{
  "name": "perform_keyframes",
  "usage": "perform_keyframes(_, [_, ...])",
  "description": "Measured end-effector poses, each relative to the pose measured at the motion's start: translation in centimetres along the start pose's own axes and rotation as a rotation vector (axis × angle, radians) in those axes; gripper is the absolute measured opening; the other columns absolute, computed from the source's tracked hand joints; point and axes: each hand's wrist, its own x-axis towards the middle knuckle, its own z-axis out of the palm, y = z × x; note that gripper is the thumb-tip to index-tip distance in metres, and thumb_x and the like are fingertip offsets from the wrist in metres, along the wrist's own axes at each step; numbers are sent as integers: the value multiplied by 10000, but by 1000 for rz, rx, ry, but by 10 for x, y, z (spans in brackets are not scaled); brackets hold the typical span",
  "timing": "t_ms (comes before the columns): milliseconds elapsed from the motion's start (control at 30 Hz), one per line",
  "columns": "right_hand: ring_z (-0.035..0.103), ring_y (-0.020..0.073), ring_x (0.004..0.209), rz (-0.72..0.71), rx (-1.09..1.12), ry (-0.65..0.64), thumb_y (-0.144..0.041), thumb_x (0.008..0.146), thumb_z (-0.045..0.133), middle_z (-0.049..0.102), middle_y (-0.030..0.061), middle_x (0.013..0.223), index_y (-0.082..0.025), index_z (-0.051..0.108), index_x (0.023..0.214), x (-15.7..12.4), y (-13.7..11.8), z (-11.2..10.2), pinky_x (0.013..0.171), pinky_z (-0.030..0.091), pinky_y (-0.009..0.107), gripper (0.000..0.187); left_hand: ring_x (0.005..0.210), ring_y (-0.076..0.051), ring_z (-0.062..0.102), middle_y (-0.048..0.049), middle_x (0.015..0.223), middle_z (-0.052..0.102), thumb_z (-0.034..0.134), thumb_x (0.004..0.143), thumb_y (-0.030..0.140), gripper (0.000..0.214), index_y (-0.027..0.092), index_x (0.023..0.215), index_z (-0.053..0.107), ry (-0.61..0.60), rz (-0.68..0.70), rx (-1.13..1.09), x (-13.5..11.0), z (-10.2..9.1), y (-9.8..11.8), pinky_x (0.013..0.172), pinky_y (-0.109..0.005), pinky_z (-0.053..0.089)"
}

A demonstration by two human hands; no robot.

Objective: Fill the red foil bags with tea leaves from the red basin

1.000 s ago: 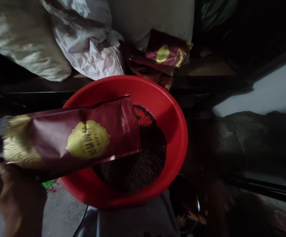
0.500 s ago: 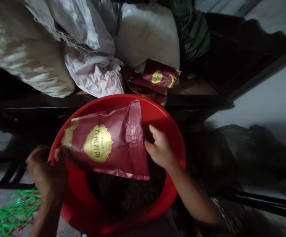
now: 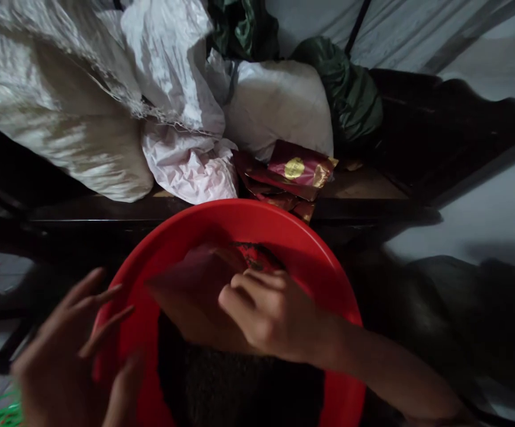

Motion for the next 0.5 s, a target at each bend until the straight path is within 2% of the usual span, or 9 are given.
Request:
perform_keyframes(67, [568, 161, 602, -95, -31, 22, -86, 977, 507, 582, 13, 694, -176, 635, 913, 4, -7, 6, 487, 400, 312, 169, 1339, -394, 631, -34, 1633, 497, 597, 900, 394, 736, 476, 1592, 360, -30, 140, 47, 2, 5, 8, 918, -574, 672])
perform_keyframes(100, [567, 167, 593, -133, -36, 21, -109, 983, 512, 584, 16, 688, -169, 647, 929, 5, -8, 10, 494, 412, 318, 158, 1295, -375, 662, -36, 1557, 585, 578, 926, 364, 645, 453, 1551, 445, -61, 233, 111, 4, 8, 9, 922, -564, 670])
perform_keyframes(167, [572, 176, 585, -157, -36, -9, -145, 994, 519, 595, 18, 687, -161, 657, 958, 5, -6, 19, 525, 451, 332, 144, 1140, -322, 739, -23, 1351, 736, 507, 984, 301, 468, 416, 1430, 597, -138, 399, 255, 9, 17, 6, 867, -490, 678])
perform_keyframes(233, [595, 176, 606, -146, -9, -68, -148, 1000, 534, 612, 8, 697, -172, 650, 958, 1, 3, 29, 569, 483, 331, 126, 1069, -297, 770, -13, 1232, 791, 476, 1028, 328, 381, 370, 1357, 662, -188, 500, 296, 12, 26, -2, 828, -423, 676])
perform_keyframes(333, [620, 162, 646, -153, 34, -106, -146, 1021, 548, 648, -3, 723, -175, 649, 960, -5, 16, 38, 625, 492, 306, 121, 1133, -289, 765, -66, 1328, 758, 530, 1028, 468, 488, 277, 1473, 583, -233, 516, 226, 6, 41, -11, 837, -346, 671])
perform_keyframes(433, [657, 131, 716, -148, 249, -75, -237, 1077, 537, 707, -5, 775, -185, 670, 973, -7, 36, 45, 703, 499, 257, 177, 1009, -233, 798, -62, 1315, 763, 500, 1028, 320, 527, 296, 1555, 496, -349, 422, 202, -7, 48, -18, 622, -239, 621])
perform_keyframes(500, [691, 113, 788, 14, 484, -70, -337, 1110, 501, 747, -7, 856, -203, 683, 1018, -9, 65, 59, 764, 509, 226, 244, 910, -217, 805, -49, 1307, 766, 446, 998, 202, 589, 330, 1574, 465, -373, 336, 229, -13, 44, -24, 553, -239, 577])
